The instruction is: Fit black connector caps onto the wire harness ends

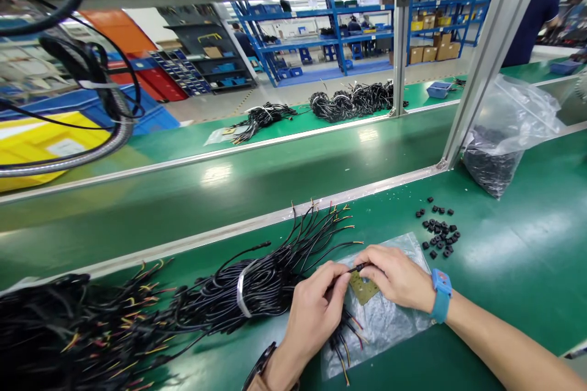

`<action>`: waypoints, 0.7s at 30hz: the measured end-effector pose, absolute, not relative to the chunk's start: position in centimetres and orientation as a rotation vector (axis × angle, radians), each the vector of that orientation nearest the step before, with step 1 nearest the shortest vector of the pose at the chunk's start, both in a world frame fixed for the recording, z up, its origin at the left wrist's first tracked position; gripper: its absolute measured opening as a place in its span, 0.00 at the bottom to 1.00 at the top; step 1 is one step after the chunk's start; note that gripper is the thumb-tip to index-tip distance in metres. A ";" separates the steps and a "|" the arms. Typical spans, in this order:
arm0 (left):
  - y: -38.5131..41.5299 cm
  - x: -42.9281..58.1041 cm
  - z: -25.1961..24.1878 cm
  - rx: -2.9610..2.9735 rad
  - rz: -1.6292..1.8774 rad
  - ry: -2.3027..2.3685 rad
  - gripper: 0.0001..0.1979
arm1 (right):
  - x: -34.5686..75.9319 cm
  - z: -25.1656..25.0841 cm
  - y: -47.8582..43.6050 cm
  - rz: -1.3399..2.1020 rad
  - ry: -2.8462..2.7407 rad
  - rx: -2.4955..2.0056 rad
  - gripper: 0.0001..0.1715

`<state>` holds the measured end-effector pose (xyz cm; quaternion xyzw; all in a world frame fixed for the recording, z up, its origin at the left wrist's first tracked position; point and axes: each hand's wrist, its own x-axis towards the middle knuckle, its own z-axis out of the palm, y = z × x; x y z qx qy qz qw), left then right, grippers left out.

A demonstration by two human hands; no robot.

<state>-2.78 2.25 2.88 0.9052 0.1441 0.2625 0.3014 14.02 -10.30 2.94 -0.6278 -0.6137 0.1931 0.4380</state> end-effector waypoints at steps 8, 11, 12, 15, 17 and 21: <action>2.2 -3.0 2.6 2.395 0.677 0.333 0.10 | 13.8 2.1 -10.1 0.473 -1.567 -1.599 0.16; 2.0 -3.0 2.5 2.401 0.661 0.323 0.10 | 13.4 1.7 -10.1 0.443 -1.583 -1.623 0.17; 1.9 -2.9 2.4 2.406 0.660 0.319 0.10 | 13.2 1.5 -10.0 0.432 -1.585 -1.632 0.18; 1.9 -2.8 2.2 2.434 0.663 0.312 0.10 | 12.7 1.0 -9.9 0.391 -1.588 -1.708 0.22; 1.9 -2.8 2.1 2.449 0.656 0.306 0.10 | 12.7 0.9 -9.8 0.379 -1.590 -1.765 0.25; 2.1 -2.8 2.2 2.414 0.623 0.297 0.09 | 13.5 1.8 -10.0 0.378 -1.680 -1.701 0.18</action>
